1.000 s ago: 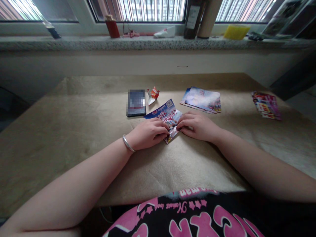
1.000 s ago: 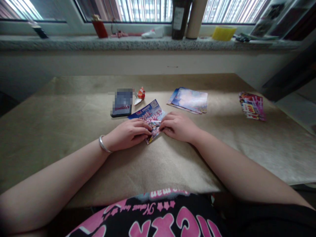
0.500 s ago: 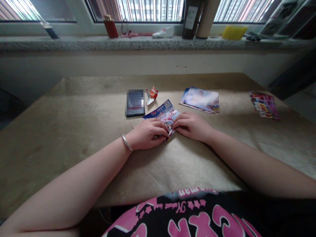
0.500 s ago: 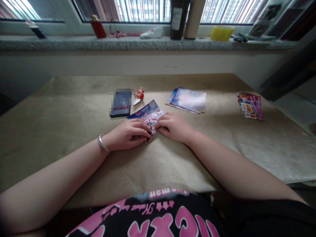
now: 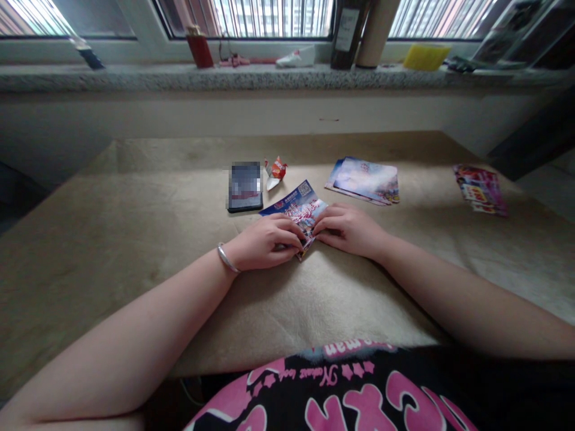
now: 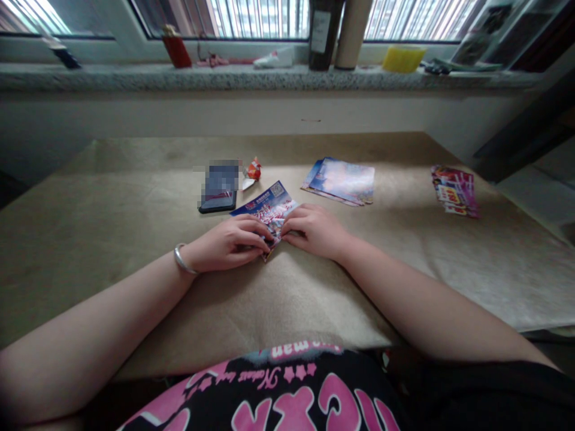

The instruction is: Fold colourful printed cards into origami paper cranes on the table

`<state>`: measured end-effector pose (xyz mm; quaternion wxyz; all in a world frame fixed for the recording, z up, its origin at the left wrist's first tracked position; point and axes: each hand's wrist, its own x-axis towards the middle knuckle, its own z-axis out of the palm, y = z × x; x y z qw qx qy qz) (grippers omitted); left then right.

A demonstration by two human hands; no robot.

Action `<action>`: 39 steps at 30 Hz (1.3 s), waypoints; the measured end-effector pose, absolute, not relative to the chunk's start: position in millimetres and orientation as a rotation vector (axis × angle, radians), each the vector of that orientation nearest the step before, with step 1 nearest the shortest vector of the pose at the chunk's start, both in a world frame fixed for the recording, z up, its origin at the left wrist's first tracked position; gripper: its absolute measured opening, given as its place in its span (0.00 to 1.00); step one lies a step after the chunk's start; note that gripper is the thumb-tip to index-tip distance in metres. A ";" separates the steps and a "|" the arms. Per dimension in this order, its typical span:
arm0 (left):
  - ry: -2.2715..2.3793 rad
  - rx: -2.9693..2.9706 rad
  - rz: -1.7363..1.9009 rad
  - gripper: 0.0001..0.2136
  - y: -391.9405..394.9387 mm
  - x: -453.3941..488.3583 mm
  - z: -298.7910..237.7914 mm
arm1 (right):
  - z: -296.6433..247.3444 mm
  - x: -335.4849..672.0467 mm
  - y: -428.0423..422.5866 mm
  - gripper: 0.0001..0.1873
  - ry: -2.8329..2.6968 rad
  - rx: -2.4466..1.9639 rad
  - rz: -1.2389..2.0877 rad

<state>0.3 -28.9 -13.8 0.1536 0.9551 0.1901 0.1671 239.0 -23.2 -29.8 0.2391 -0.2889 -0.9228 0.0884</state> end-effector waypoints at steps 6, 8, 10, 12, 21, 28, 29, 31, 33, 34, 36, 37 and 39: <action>0.554 2.735 0.474 0.10 -28.2 -0.2 -14.8 | -31.4 237.9 -22.7 0.07 -2.492 -0.866 0.196; 0.571 2.744 0.473 0.10 -28.9 0.3 -15.5 | -32.4 239.9 -21.7 0.06 -2.473 -0.883 0.202; 0.591 2.766 0.490 0.10 -30.1 1.0 -16.5 | -33.6 242.1 -20.4 0.06 -2.455 -0.891 0.213; 0.618 2.795 0.516 0.10 -31.6 1.9 -17.6 | -34.9 243.6 -18.9 0.05 -2.443 -0.891 0.226; 0.712 2.920 0.487 0.10 -38.8 7.9 -20.5 | -36.4 243.0 -15.0 0.05 -2.394 -0.805 0.222; 0.729 2.925 0.471 0.11 -39.1 10.0 -21.6 | -39.3 244.6 -11.1 0.04 -2.375 -0.833 0.236; 0.715 2.917 0.471 0.11 -38.8 10.1 -21.9 | -40.0 244.9 -10.7 0.04 -2.366 -0.849 0.237; 0.689 2.901 0.473 0.12 -38.1 10.1 -22.6 | -41.2 245.1 -10.4 0.05 -2.323 -0.905 0.237; 0.680 2.890 0.472 0.12 -37.9 10.4 -23.1 | -42.5 244.7 -10.4 0.05 -2.274 -0.977 0.240; 0.681 2.888 0.469 0.11 -38.0 10.5 -23.2 | -43.1 244.3 -10.4 0.04 -2.253 -1.010 0.245; 0.684 2.890 0.468 0.11 -38.3 10.7 -23.6 | -44.5 243.4 -10.4 0.04 -2.220 -1.066 0.267; 0.688 2.895 0.465 0.11 -38.4 10.7 -23.9 | -45.1 243.0 -10.4 0.04 -2.204 -1.088 0.286; 0.701 2.911 0.455 0.11 -38.7 10.6 -24.8 | -46.0 242.3 -10.1 0.04 -2.156 -1.138 0.339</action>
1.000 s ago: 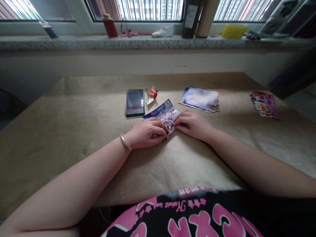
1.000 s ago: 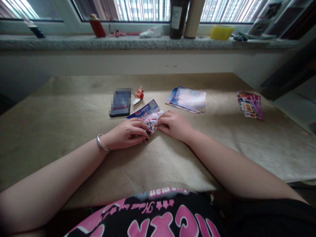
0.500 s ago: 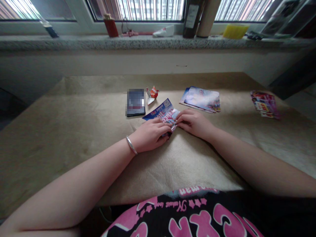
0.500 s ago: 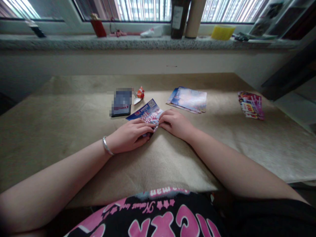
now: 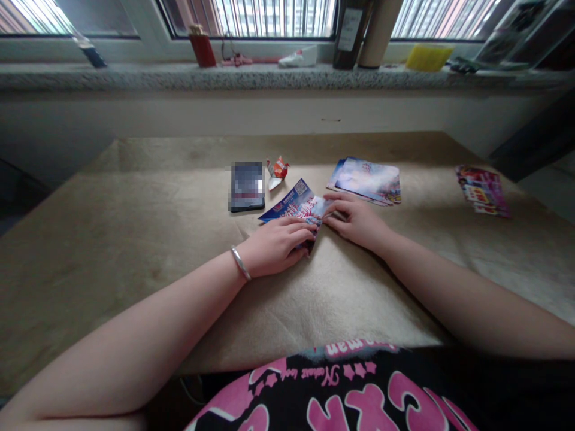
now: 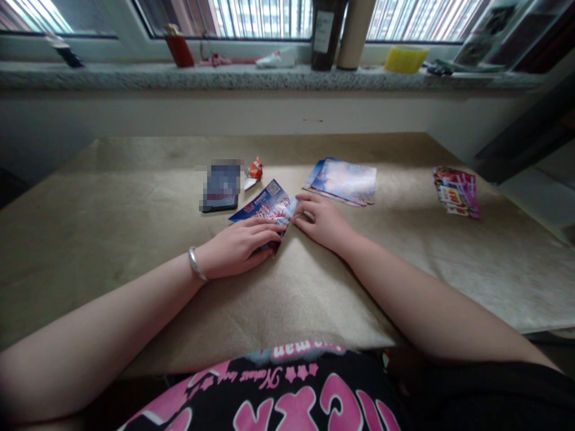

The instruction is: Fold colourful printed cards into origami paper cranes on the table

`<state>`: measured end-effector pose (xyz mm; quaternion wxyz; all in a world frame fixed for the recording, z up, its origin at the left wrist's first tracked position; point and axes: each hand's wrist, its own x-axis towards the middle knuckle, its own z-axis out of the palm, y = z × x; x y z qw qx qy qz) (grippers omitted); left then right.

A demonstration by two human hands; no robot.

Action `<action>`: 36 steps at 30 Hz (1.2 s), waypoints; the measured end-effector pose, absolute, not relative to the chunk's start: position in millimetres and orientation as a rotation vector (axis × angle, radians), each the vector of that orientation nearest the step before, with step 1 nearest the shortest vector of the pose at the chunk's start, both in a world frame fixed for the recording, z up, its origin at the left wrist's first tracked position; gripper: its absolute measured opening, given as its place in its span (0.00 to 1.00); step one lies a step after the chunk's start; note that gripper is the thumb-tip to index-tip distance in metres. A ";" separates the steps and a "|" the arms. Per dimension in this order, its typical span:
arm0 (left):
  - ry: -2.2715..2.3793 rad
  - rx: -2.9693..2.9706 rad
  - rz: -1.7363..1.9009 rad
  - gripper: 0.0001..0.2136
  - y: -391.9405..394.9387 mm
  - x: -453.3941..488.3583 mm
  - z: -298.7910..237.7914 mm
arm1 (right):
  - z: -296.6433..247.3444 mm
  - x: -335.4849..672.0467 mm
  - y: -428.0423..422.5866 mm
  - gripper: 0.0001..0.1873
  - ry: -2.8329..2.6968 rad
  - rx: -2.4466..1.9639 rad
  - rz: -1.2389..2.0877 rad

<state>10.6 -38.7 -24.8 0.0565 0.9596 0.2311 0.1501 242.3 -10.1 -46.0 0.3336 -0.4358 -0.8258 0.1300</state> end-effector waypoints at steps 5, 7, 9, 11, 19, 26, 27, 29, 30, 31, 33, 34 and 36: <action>0.789 2.958 0.388 0.13 -40.5 11.5 -27.6 | -48.3 243.7 -6.8 0.05 -2.097 -1.208 0.480; 0.824 2.964 0.362 0.14 -41.6 12.6 -27.9 | -49.7 245.4 -4.4 0.06 -2.099 -1.194 0.513; 0.850 2.964 0.353 0.14 -42.4 13.8 -27.7 | -50.8 246.9 -2.1 0.05 -2.093 -1.173 0.552; 0.870 2.956 0.351 0.14 -42.6 14.7 -27.1 | -51.2 247.6 -0.4 0.05 -2.082 -1.138 0.594; 0.883 2.949 0.340 0.14 -40.9 14.8 -27.9 | -47.8 242.6 -2.1 0.05 -2.017 -1.119 0.735; 0.896 2.952 0.333 0.15 -40.3 16.4 -30.9 | -46.5 239.0 -2.2 0.04 -1.988 -1.174 0.695; 0.901 2.954 0.331 0.15 -40.2 16.8 -31.3 | -46.6 239.0 -2.1 0.03 -1.991 -1.175 0.683; 0.909 2.955 0.331 0.15 -39.8 17.3 -32.0 | -46.6 238.9 -2.1 0.03 -2.005 -1.174 0.653; 0.913 2.953 0.332 0.15 -39.6 17.4 -32.3 | -46.5 238.7 -2.3 0.03 -2.016 -1.172 0.636; 0.916 2.946 0.332 0.15 -39.2 17.5 -32.5 | -46.3 238.4 -2.6 0.03 -2.027 -1.169 0.615; 0.911 2.925 0.338 0.15 -38.2 17.6 -32.7 | -45.6 237.5 -3.3 0.04 -2.045 -1.165 0.567; 0.900 2.914 0.345 0.14 -37.6 17.6 -32.7 | -45.2 237.1 -3.6 0.05 -2.047 -1.170 0.539; 0.874 2.898 0.369 0.14 -36.1 17.6 -32.6 | -44.4 236.4 -3.9 0.06 -2.044 -1.190 0.481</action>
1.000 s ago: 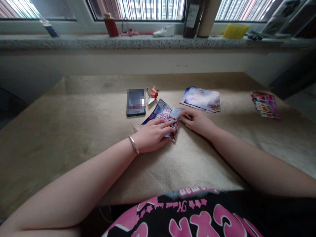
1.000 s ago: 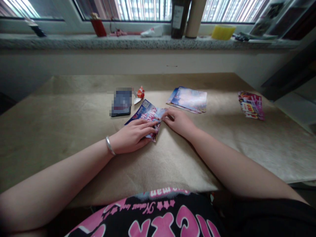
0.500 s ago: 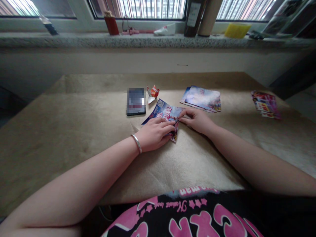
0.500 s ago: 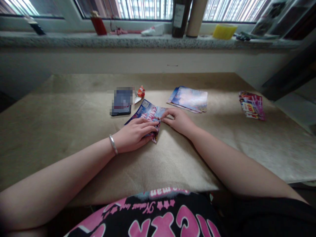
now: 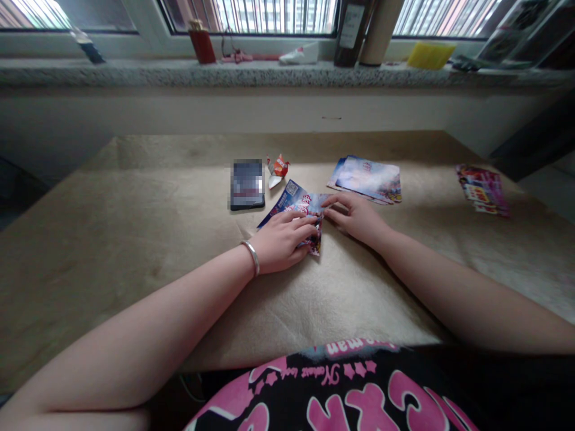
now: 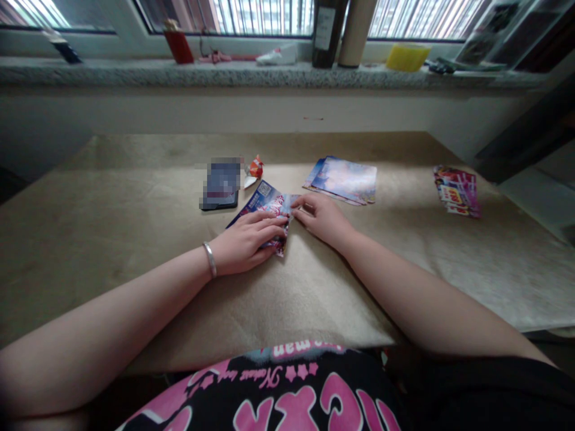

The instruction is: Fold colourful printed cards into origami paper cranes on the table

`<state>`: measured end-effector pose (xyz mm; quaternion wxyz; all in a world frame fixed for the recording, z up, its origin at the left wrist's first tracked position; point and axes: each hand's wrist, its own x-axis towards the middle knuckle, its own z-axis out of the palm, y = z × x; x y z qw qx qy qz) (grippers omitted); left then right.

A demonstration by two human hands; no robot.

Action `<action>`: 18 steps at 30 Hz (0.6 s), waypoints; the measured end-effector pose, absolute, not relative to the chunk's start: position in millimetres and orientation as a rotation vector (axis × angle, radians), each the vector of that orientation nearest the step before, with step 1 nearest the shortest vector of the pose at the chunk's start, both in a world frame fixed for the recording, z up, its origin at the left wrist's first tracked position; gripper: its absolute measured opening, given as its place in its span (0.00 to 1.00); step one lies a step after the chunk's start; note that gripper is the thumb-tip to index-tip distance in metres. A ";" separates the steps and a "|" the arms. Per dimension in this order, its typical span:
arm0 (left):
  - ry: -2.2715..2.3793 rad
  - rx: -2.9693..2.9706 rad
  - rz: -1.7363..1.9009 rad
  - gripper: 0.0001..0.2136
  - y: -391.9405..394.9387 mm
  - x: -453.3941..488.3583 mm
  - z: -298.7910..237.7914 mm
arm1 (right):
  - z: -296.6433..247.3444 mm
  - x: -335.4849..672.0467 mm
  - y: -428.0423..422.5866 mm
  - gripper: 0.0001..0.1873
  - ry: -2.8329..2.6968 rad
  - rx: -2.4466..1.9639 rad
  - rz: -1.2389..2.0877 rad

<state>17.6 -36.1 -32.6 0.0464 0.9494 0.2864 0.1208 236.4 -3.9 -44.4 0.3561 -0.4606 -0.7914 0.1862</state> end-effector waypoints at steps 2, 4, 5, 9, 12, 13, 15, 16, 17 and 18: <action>0.862 2.884 0.386 0.14 -34.7 17.4 -32.5 | -43.8 236.3 -3.6 0.06 -2.026 -1.213 0.424; 0.885 2.863 0.379 0.14 -34.0 17.2 -32.4 | -43.6 237.0 -2.5 0.05 -1.999 -1.236 0.386; 0.903 2.851 0.367 0.15 -34.0 17.1 -32.2 | -43.7 237.4 -1.8 0.05 -1.985 -1.249 0.377; 0.935 2.814 0.315 0.16 -34.9 17.0 -30.8 | -46.6 239.1 1.4 0.06 -1.916 -1.268 0.427; 0.937 2.796 0.291 0.17 -35.6 17.1 -29.3 | -49.6 239.1 2.9 0.05 -1.828 -1.246 0.513; 0.937 2.792 0.285 0.18 -35.8 17.1 -28.8 | -50.3 238.8 3.0 0.05 -1.802 -1.242 0.533; 0.937 2.785 0.265 0.20 -36.3 17.1 -27.9 | -50.8 238.1 2.8 0.06 -1.759 -1.245 0.562; 0.937 2.784 0.254 0.21 -36.6 17.2 -27.4 | -50.7 237.6 2.6 0.06 -1.738 -1.248 0.578; 0.939 2.783 0.244 0.22 -36.9 17.2 -27.1 | -50.6 237.1 2.4 0.06 -1.716 -1.251 0.598; 0.944 2.783 0.235 0.23 -37.1 17.2 -26.8 | -50.4 236.7 2.2 0.07 -1.694 -1.256 0.621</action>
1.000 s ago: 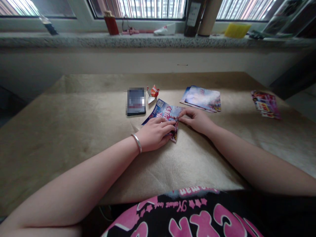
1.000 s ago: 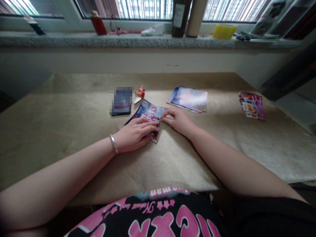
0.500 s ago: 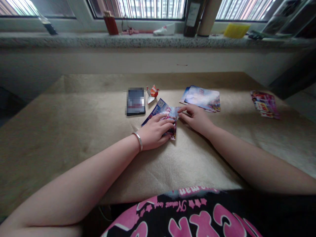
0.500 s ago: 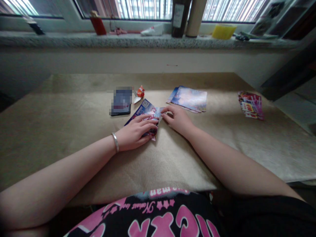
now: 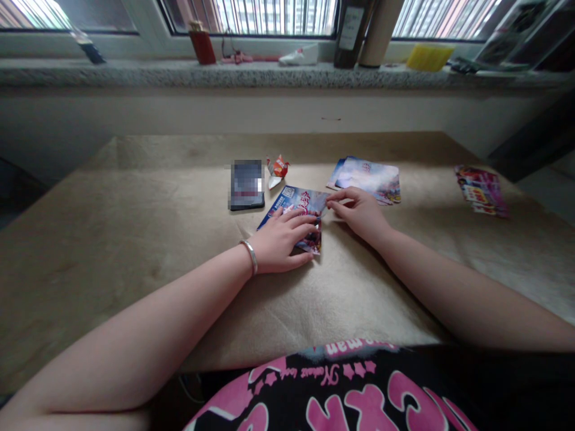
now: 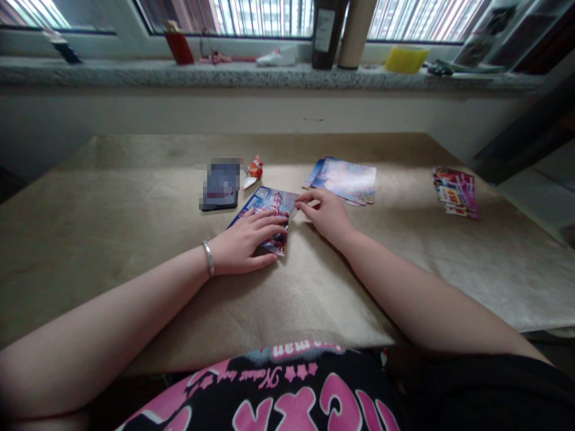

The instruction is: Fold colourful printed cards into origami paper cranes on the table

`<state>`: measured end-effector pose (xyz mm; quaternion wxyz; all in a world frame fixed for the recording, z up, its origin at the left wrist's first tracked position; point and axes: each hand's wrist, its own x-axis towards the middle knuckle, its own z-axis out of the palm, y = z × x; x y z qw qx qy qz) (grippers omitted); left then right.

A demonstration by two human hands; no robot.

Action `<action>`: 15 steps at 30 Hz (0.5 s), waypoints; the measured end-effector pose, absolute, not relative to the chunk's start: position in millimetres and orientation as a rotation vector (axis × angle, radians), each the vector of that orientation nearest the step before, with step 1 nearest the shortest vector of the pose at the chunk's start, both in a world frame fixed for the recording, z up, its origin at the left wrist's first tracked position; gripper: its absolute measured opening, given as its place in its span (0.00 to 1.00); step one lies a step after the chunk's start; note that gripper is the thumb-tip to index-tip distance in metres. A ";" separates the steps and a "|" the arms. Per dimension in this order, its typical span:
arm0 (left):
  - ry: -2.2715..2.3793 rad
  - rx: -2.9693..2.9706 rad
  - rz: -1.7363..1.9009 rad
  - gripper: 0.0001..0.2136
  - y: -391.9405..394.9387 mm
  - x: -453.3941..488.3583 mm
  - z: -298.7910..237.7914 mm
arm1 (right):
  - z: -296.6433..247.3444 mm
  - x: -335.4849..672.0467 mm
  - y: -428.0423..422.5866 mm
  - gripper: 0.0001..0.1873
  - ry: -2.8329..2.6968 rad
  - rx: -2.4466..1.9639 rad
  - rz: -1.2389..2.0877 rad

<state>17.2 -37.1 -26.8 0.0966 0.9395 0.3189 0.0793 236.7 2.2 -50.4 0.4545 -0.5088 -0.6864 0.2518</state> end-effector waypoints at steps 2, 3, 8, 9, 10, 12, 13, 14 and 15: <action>0.965 2.779 0.230 0.24 -37.2 17.1 -26.9 | -50.3 236.0 2.2 0.08 -1.654 -1.267 0.668; 0.974 2.776 0.234 0.24 -37.1 17.0 -27.3 | -50.5 235.9 2.3 0.09 -1.639 -1.272 0.692; 0.982 2.759 0.312 0.22 -35.8 16.1 -30.4 | -53.1 236.4 3.1 0.17 -1.562 -1.238 0.849; 0.982 2.758 0.334 0.21 -35.5 15.9 -30.8 | -53.5 236.5 3.1 0.17 -1.555 -1.221 0.862; 0.981 2.757 0.354 0.21 -35.4 15.8 -31.1 | -53.5 236.4 2.8 0.17 -1.554 -1.208 0.861; 0.987 2.752 0.391 0.21 -35.3 15.6 -31.2 | -52.7 235.9 1.6 0.15 -1.569 -1.191 0.832; 0.991 2.746 0.408 0.21 -35.4 15.6 -31.0 | -51.8 235.3 0.7 0.14 -1.581 -1.187 0.811; 0.994 2.740 0.419 0.22 -35.6 15.7 -30.8 | -50.7 234.6 -0.6 0.13 -1.592 -1.185 0.794; 1.001 2.732 0.425 0.23 -35.7 15.7 -30.6 | -49.4 233.6 -2.1 0.13 -1.600 -1.184 0.782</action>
